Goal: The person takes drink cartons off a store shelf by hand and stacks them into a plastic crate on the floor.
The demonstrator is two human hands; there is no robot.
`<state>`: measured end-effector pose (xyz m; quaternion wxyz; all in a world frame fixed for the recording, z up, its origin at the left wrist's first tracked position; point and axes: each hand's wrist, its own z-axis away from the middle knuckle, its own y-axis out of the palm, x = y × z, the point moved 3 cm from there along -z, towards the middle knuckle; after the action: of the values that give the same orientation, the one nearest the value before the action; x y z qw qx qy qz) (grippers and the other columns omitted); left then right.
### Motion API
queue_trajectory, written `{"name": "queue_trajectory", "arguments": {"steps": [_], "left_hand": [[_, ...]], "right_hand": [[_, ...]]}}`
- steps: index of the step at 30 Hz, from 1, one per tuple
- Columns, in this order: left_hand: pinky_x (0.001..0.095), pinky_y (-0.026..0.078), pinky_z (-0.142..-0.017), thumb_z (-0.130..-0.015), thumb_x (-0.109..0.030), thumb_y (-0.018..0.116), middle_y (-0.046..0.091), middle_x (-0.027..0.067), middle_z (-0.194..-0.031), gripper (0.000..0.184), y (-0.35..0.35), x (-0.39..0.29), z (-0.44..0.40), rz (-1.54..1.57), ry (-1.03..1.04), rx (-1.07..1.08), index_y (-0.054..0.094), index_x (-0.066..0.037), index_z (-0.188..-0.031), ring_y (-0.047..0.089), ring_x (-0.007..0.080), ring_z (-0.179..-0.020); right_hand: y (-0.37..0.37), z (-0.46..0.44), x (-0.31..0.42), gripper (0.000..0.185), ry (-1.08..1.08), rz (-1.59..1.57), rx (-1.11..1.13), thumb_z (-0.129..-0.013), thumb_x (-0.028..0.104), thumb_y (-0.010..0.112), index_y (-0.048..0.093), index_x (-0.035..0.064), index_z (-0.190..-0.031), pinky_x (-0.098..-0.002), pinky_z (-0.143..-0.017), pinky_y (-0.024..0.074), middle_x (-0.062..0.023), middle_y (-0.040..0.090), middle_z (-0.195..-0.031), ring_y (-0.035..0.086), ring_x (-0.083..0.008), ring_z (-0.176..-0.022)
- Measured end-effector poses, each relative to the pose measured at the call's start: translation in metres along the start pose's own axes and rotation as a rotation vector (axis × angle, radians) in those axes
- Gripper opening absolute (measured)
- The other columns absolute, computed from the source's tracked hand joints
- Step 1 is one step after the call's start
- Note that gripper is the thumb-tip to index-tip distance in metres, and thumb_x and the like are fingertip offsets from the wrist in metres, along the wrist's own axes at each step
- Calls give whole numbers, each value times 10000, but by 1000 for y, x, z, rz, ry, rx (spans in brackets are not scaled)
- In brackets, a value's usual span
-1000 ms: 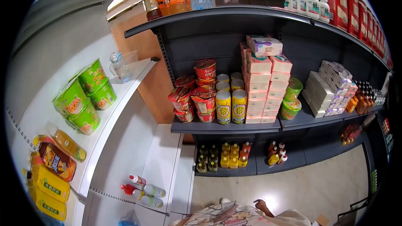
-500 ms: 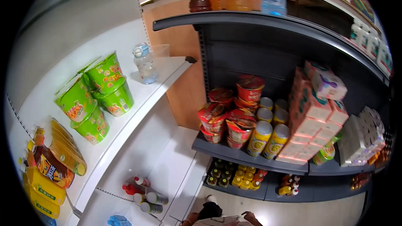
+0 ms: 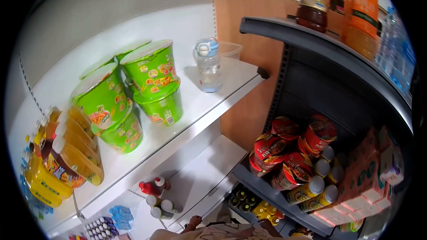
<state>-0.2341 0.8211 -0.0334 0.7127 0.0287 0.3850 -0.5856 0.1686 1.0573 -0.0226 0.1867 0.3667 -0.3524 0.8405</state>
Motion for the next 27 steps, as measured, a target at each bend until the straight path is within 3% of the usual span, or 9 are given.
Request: {"name": "queue_trajectory", "arguments": {"steps": [6, 9, 11, 15, 16, 17, 19, 25, 27], "left_hand": [[331, 494, -746, -784, -335, 513, 671, 123, -841, 372, 53, -52, 52, 178, 87, -10, 661, -35, -946, 643, 249, -792], [370, 469, -832, -781, -372, 517, 643, 195, -920, 390, 84, -33, 61, 109, 113, -118, 657, -71, -986, 604, 333, -927], [389, 460, -852, -777, -376, 522, 633, 204, -950, 386, 94, -38, 108, 95, 28, -217, 659, -83, -988, 590, 346, -956], [394, 454, -859, -759, -364, 532, 633, 190, -961, 379, 154, 25, 153, 201, -173, -394, 662, -85, -980, 596, 338, -942], [398, 454, -855, -756, -343, 523, 629, 196, -964, 370, 170, 33, 176, 230, -264, -415, 662, -81, -977, 594, 338, -941], [398, 453, -855, -755, -334, 520, 628, 197, -968, 366, 190, 42, 195, 227, -309, -387, 661, -79, -978, 592, 338, -943], [397, 451, -855, -754, -317, 515, 624, 198, -976, 360, 218, 60, 227, 214, -387, -331, 659, -77, -980, 588, 338, -948], [378, 455, -853, -775, -320, 519, 624, 178, -998, 346, 276, 86, 303, 430, -405, -520, 652, -85, -991, 585, 332, -962], [376, 458, -848, -774, -337, 520, 624, 179, -997, 356, 304, 120, 298, 611, -405, -531, 653, -83, -985, 588, 325, -961]], "right_hand": [[22, -84, 50, 332, 178, 142, 473, -761, 68, 573, 583, 25, -1090, -355, -671, 475, -107, 613, -987, 597, -201, -844], [23, -71, 97, 338, -16, 314, 599, -775, 20, 538, 555, -11, -1111, -363, -649, 479, -139, 611, -975, 600, -215, -836], [19, -64, 100, 320, 30, 398, 689, -785, -6, 515, 563, -11, -1101, -345, -627, 484, -146, 613, -962, 603, -214, -810], [9, -77, 20, 293, 235, 183, 768, -810, -19, 473, 576, -6, -1084, -316, -601, 492, -149, 616, -952, 606, -213, -793], [4, -83, -7, 299, 212, 219, 762, -791, 91, 547, 596, 1, -1072, -336, -640, 506, -133, 633, -926, 609, -223, -743], [-19, -62, 20, 296, 200, 353, 706, -790, 85, 554, 599, 19, -1075, -329, -630, 504, -126, 637, -915, 610, -210, -726], [-20, -78, -36, 265, 201, 371, 744, -783, 79, 557, 627, 44, -1036, -327, -623, 498, -122, 648, -869, 613, -212, -710], [-11, -43, 3, 242, 32, 806, 880, -783, 57, 527, 642, 51, -996, -310, -551, 452, -80, 640, -776, 568, -182, -591], [33, -82, -30, 271, 18, 707, 968, -751, 22, 504, 652, 78, -971, -315, -573, 462, -78, 640, -750, 582, -187, -621]]}}
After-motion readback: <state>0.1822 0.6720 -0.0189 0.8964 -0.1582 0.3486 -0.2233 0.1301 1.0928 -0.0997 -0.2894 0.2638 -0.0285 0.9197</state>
